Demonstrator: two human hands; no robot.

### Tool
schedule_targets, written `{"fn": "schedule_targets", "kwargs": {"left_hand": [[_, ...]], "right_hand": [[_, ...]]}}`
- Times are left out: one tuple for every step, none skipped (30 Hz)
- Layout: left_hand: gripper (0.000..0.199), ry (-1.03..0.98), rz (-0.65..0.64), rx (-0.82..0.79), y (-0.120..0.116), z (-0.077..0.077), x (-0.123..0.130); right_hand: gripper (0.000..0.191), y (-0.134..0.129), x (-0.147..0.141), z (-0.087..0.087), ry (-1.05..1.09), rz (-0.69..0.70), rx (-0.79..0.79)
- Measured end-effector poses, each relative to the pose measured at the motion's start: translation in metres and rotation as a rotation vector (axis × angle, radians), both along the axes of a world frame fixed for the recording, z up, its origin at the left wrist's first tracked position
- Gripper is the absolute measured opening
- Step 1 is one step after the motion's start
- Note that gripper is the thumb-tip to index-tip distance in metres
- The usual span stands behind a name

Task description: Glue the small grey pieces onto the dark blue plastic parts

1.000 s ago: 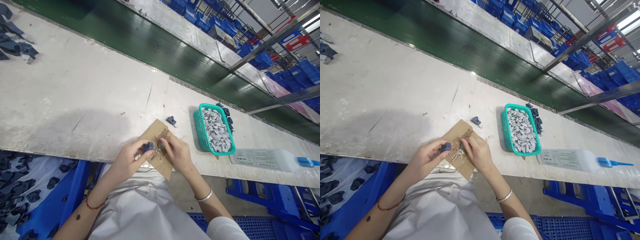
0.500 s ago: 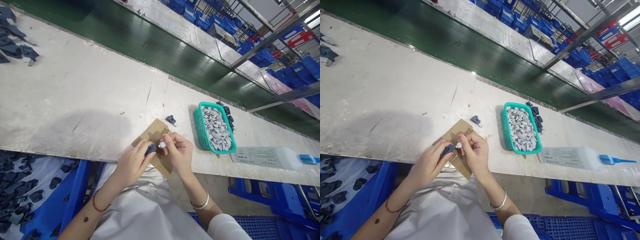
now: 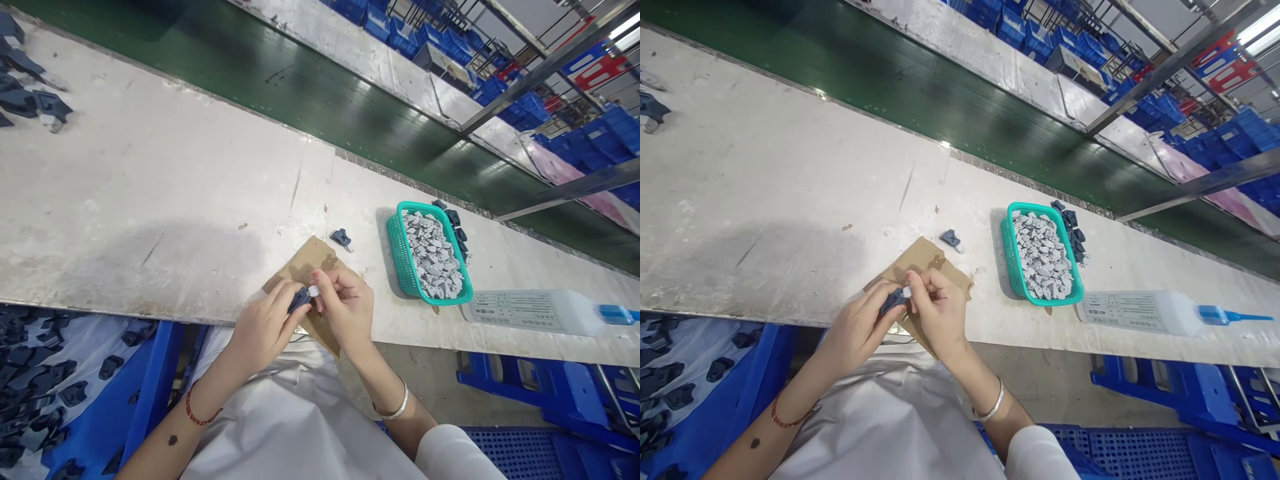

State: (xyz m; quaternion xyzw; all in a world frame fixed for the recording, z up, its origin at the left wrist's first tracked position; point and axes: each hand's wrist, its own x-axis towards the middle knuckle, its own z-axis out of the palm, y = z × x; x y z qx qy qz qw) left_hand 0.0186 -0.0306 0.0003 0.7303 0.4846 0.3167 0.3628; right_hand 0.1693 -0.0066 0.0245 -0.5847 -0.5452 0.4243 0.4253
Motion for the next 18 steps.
{"fn": "schedule_targets", "kwargs": {"left_hand": [[0.023, 0.007, 0.002, -0.003, 0.000, 0.000, 0.000], [0.024, 0.015, 0.003, -0.009, 0.000, 0.000, 0.001], [0.024, 0.021, 0.001, -0.015, 0.000, -0.001, 0.001], [0.025, 0.025, -0.002, -0.022, 0.000, -0.001, 0.001], [0.025, 0.024, -0.005, -0.028, 0.000, -0.001, 0.001], [0.025, 0.018, -0.008, -0.034, 0.000, -0.001, 0.000], [0.025, 0.006, -0.009, -0.040, 0.000, -0.001, 0.000], [0.025, -0.010, -0.010, -0.047, 0.000, -0.001, -0.001], [0.024, -0.029, -0.009, -0.055, 0.000, -0.001, -0.002], [0.023, -0.052, -0.010, -0.064, 0.000, 0.000, -0.003], [0.023, -0.076, -0.012, -0.074, 0.000, 0.000, -0.003], [0.022, -0.100, -0.015, -0.083, 0.000, 0.001, -0.004], [0.023, -0.122, -0.014, -0.091, 0.001, 0.001, -0.004], [0.023, -0.138, -0.012, -0.101, 0.001, 0.001, -0.004], [0.024, -0.150, -0.008, -0.109, 0.001, 0.002, -0.004], [0.024, -0.155, -0.004, -0.117, 0.001, 0.002, -0.004], [0.024, -0.153, -0.002, -0.125, 0.001, 0.002, -0.004], [0.023, -0.148, -0.003, -0.130, 0.001, 0.002, -0.004]], "right_hand": [[0.043, -0.001, -0.001, 0.000, -0.015, 0.001, 0.002], [0.043, -0.001, -0.001, 0.000, -0.034, 0.005, 0.004], [0.044, -0.002, -0.002, 0.000, -0.054, 0.010, 0.006], [0.045, -0.003, -0.002, -0.001, -0.072, 0.015, 0.009], [0.045, -0.003, -0.003, -0.001, -0.086, 0.021, 0.012], [0.045, -0.004, -0.003, -0.002, -0.096, 0.026, 0.014], [0.046, -0.004, -0.004, -0.003, -0.102, 0.031, 0.014], [0.046, -0.005, -0.004, -0.004, -0.106, 0.037, 0.012], [0.046, -0.005, -0.004, -0.004, -0.109, 0.045, 0.010], [0.046, -0.004, -0.004, -0.005, -0.113, 0.056, 0.007], [0.046, -0.004, -0.003, -0.004, -0.122, 0.070, 0.006], [0.046, -0.002, -0.002, -0.004, -0.137, 0.087, 0.007], [0.045, -0.001, 0.000, -0.002, -0.163, 0.108, 0.015], [0.045, 0.002, 0.003, -0.001, -0.203, 0.135, 0.035], [0.045, 0.004, 0.006, 0.001, -0.256, 0.172, 0.065], [0.047, 0.006, 0.008, 0.002, -0.316, 0.216, 0.102], [0.048, 0.009, 0.011, 0.003, -0.377, 0.264, 0.144], [0.050, 0.011, 0.012, 0.004, -0.434, 0.309, 0.185]]}}
